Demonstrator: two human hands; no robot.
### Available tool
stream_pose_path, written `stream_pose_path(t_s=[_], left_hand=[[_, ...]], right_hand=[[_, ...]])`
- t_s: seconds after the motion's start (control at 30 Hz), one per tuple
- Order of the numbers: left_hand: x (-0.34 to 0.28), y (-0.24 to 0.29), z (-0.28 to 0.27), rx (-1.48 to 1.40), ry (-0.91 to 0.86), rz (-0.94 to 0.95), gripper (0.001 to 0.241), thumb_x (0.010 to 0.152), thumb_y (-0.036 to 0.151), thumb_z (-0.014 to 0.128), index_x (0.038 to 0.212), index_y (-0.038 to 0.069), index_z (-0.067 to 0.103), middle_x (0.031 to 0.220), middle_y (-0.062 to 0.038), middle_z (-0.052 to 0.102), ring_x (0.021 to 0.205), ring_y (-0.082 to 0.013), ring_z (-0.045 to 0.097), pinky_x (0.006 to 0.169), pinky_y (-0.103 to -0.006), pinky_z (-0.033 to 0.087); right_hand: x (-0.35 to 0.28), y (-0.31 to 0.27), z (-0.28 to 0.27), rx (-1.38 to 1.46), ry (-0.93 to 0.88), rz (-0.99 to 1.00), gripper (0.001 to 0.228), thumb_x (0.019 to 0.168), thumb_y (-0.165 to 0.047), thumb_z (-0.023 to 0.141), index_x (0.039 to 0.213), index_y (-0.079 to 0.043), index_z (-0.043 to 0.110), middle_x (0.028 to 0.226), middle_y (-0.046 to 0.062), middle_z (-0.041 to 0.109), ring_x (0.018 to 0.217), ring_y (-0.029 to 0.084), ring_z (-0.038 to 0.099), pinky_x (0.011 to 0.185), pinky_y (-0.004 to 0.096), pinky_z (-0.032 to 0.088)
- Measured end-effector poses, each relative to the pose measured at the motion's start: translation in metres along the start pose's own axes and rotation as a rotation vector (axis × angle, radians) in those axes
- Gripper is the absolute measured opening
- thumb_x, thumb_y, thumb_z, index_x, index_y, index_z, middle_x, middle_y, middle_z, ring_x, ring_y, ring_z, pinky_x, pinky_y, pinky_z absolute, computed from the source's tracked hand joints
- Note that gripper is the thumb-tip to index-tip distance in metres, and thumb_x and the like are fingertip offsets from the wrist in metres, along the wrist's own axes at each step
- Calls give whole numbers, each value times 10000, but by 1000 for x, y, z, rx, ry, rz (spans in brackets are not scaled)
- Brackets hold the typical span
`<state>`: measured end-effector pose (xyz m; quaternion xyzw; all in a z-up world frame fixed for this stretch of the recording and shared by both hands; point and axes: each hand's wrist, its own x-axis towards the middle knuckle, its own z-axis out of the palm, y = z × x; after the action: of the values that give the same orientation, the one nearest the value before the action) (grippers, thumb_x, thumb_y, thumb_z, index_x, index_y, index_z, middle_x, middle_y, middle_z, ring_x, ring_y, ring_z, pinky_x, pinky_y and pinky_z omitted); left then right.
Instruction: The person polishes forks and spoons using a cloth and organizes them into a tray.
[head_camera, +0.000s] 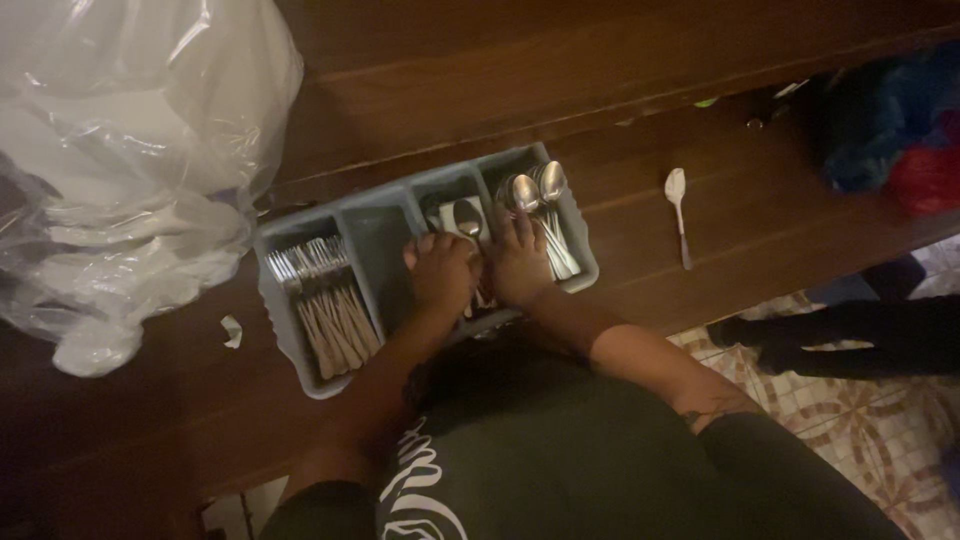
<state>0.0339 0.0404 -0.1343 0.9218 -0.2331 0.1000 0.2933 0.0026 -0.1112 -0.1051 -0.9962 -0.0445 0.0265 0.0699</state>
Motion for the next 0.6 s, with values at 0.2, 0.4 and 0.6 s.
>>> stream_pose_path(t_s=[0.2,0.4,0.6], left_hand=[[0,-6,9,71,-21,3,105,846,235,659,875,199,754,1056,-18,696,1131,-278,580,1062,-544,345],[-2,-9,12,96,28,54,105,859,238,654,839,194,748,1011,-17,690,1081,-281,583,1035,-528,373],[5,-3,8,112,-64,-29,168,848,352,698,894,204,764,1039,-28,705,1085,-302,583,949,-590,362]], right_hand=[[-11,-15,-18,12,-33,69,427,965,-371,568,1325,-157,652,1685,190,157,1543,499,76,1240,660,118],[-8,-3,-3,6,-55,45,637,828,-322,655,1406,-64,586,1640,225,147,1499,506,64,1169,660,127],[-26,21,36,288,363,10,220,838,-201,697,1039,-111,686,1488,226,483,1381,435,413,1147,511,365]])
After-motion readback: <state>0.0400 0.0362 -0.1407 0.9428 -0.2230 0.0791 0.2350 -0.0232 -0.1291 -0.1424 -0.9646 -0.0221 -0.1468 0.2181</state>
